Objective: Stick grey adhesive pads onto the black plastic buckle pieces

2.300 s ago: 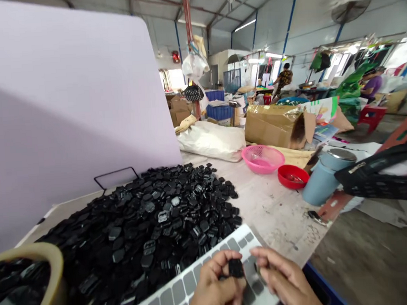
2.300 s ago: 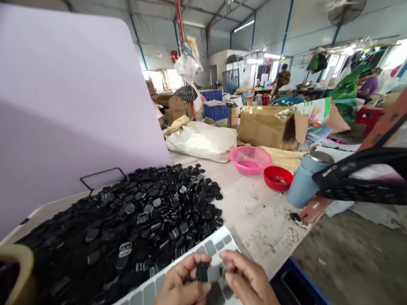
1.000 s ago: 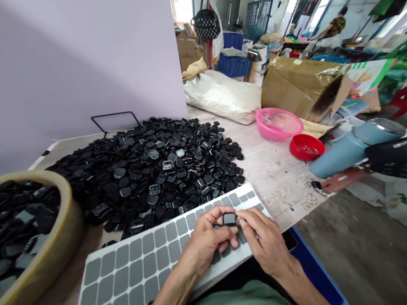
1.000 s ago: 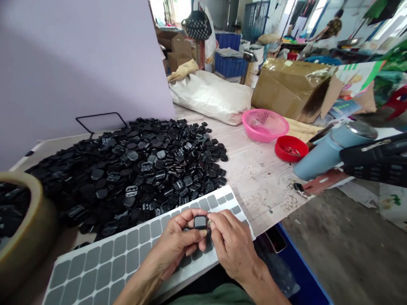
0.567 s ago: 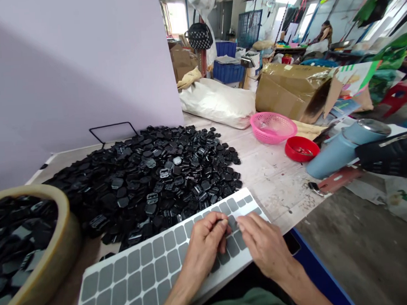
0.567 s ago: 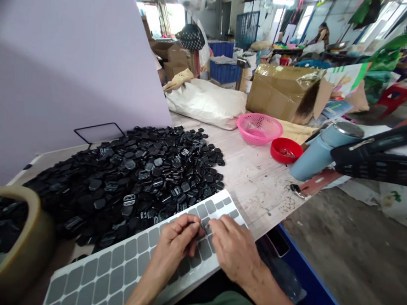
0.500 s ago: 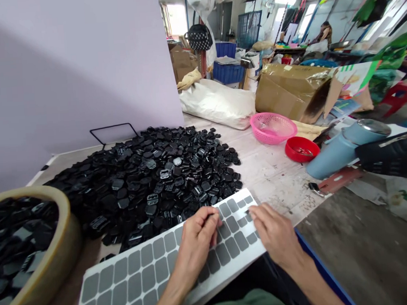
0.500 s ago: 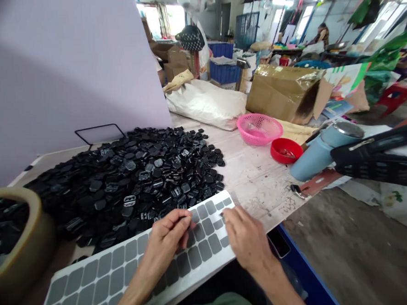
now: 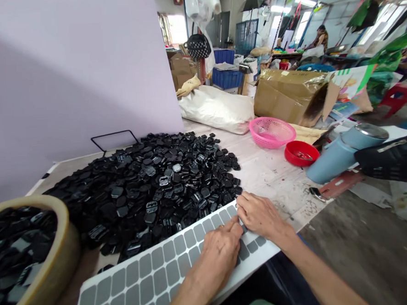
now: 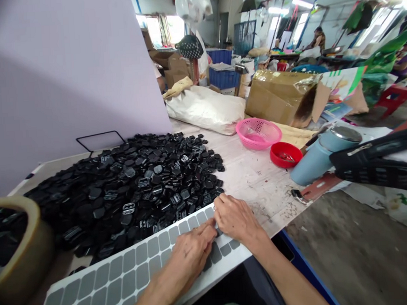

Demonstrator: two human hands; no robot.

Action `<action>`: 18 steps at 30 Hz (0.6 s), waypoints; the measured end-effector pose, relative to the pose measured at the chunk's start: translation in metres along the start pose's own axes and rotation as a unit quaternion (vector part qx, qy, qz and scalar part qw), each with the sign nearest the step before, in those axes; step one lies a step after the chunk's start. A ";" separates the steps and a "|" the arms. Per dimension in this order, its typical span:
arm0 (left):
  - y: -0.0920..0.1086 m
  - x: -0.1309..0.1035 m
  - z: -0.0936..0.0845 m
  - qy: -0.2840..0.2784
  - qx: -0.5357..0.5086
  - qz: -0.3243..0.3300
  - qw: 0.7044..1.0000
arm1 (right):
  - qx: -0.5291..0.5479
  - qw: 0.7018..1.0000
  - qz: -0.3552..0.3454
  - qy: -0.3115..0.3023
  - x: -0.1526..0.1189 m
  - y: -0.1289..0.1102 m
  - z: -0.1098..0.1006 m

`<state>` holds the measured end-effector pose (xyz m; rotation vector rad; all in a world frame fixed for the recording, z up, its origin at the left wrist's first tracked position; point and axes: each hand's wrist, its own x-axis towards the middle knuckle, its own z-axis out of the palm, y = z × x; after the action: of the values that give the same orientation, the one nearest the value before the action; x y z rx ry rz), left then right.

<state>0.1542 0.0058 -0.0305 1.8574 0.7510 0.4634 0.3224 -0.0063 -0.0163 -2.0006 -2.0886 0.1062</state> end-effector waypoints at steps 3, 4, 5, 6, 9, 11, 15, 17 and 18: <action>-0.006 0.000 0.001 -0.004 0.078 0.038 0.996 | 0.037 0.999 -0.008 -0.011 0.002 0.003 -0.002; -0.006 0.000 0.001 -0.004 0.094 0.046 0.995 | 0.055 0.998 -0.010 -0.014 0.003 0.004 -0.002; -0.005 -0.001 0.000 -0.003 0.106 0.053 0.993 | 0.074 0.997 -0.010 -0.015 0.004 0.005 -0.003; -0.004 -0.002 -0.001 -0.002 0.116 0.060 0.991 | 0.097 0.995 -0.009 -0.016 0.006 0.006 -0.003; 0.004 -0.005 -0.001 -0.001 0.134 0.076 0.988 | 0.184 0.983 -0.003 -0.015 0.011 0.009 -0.004; 0.011 -0.007 -0.002 -0.005 0.150 0.085 0.985 | 0.259 0.966 0.003 -0.018 0.015 0.013 -0.005; 0.019 -0.018 -0.023 0.024 0.241 0.084 0.967 | 0.405 0.912 0.059 0.010 0.013 0.025 -0.004; 0.020 -0.034 -0.054 0.119 0.298 0.074 0.944 | 0.449 0.887 0.103 0.033 0.006 0.034 -0.003; 0.021 -0.045 -0.075 0.180 0.320 0.066 0.928 | 0.472 0.870 0.134 0.043 0.000 0.038 -0.002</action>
<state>0.0806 0.0208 0.0193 2.4790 1.1221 0.7198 0.3597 -0.0039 -0.0228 -1.5680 -1.2549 0.8795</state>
